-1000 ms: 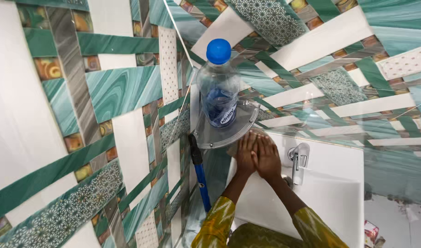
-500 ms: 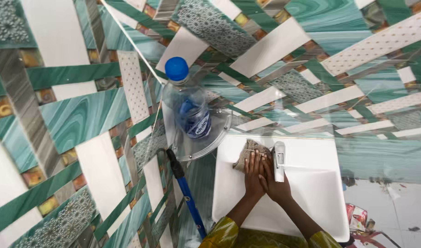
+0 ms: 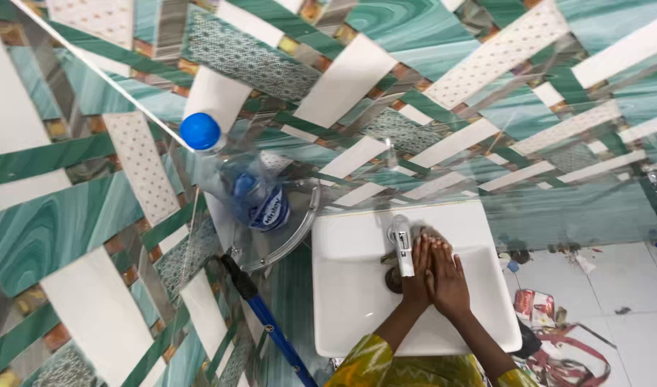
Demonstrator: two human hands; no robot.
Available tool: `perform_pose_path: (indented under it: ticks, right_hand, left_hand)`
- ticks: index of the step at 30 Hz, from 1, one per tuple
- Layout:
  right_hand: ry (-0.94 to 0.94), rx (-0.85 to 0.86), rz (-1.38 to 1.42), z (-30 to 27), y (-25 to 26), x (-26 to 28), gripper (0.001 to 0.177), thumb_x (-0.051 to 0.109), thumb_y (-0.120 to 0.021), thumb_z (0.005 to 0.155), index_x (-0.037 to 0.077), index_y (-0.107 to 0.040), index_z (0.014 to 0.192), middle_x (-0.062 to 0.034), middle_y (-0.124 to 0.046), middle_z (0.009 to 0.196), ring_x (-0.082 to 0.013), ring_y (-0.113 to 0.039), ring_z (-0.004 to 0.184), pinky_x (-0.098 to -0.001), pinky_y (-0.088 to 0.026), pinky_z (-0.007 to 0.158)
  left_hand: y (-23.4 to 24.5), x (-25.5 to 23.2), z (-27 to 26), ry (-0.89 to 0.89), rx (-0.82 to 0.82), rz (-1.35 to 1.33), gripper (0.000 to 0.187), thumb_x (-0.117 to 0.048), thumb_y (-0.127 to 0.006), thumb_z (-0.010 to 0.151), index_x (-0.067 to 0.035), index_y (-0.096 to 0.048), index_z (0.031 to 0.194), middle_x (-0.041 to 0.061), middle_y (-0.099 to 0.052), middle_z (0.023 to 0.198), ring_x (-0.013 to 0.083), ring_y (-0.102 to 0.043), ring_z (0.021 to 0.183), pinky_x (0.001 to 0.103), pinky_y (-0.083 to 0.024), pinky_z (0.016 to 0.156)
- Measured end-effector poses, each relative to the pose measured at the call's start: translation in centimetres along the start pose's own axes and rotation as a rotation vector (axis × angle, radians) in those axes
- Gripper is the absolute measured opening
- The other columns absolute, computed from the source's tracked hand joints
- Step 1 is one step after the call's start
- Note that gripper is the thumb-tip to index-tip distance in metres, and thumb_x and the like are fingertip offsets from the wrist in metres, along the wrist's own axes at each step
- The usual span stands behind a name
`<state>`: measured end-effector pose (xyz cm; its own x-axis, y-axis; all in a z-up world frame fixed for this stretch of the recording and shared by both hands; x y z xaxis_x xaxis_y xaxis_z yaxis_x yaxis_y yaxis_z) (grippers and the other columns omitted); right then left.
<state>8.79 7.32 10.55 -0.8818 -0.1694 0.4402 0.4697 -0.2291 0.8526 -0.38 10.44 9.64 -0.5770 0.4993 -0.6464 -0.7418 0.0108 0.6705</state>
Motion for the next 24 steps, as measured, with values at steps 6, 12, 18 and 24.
perform_pose_path:
  ticks: [6,12,18,24]
  right_hand:
    - [-0.055,-0.058,-0.047,4.1,1.1,-4.2,0.069,0.04,-0.038,0.105,0.0,-0.028,0.16,-0.0225,-0.035,0.162,-0.0358,-0.027,0.155,-0.0514,-0.019,0.124]
    - [-0.178,-0.026,-0.041,6.7,2.6,-9.3,0.069,0.041,-0.041,0.103,0.001,-0.032,0.158,-0.0206,-0.036,0.162,-0.034,-0.028,0.153,-0.0505,-0.021,0.124]
    - [-0.255,-0.153,0.089,3.7,5.2,-12.3,0.071,0.043,-0.039,0.105,-0.002,-0.033,0.159,-0.0241,-0.038,0.161,-0.0372,-0.036,0.149,-0.0492,-0.031,0.122]
    - [-0.279,-0.224,-0.215,-1.6,4.7,-10.3,0.071,0.039,-0.04,0.103,-0.006,-0.031,0.157,-0.0266,-0.035,0.162,-0.041,-0.026,0.154,-0.0544,-0.021,0.124]
  left_hand:
    - [-4.0,-0.5,6.1,-0.058,0.151,0.436,0.069,-0.033,-0.039,0.104,-0.005,-0.026,0.165,0.017,-0.017,0.174,0.0329,-0.013,0.161,0.05,-0.006,0.129]
    - [-8.3,-1.6,10.3,-0.129,0.166,0.738,0.069,-0.037,-0.038,0.103,-0.008,-0.026,0.164,0.012,-0.016,0.175,0.0291,-0.014,0.162,0.048,-0.004,0.131]
    - [-9.7,-6.3,11.4,-0.255,0.401,0.666,0.073,-0.039,-0.038,0.095,-0.01,-0.028,0.161,0.008,-0.017,0.172,0.0274,-0.013,0.158,0.047,-0.002,0.126]
    - [-7.4,-9.0,6.8,-0.383,0.199,0.379,0.066,-0.034,-0.038,0.103,-0.012,-0.033,0.165,0.007,-0.025,0.175,0.0238,-0.017,0.164,0.045,-0.007,0.134]
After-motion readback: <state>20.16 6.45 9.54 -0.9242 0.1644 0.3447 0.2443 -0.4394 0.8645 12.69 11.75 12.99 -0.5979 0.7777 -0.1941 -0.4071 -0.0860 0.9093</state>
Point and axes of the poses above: each hand's wrist, its own z-axis towards the middle knuckle, its own y-axis out of the back of the hand, x = y × z, the point moved 5 cm from there along z, towards the middle knuckle
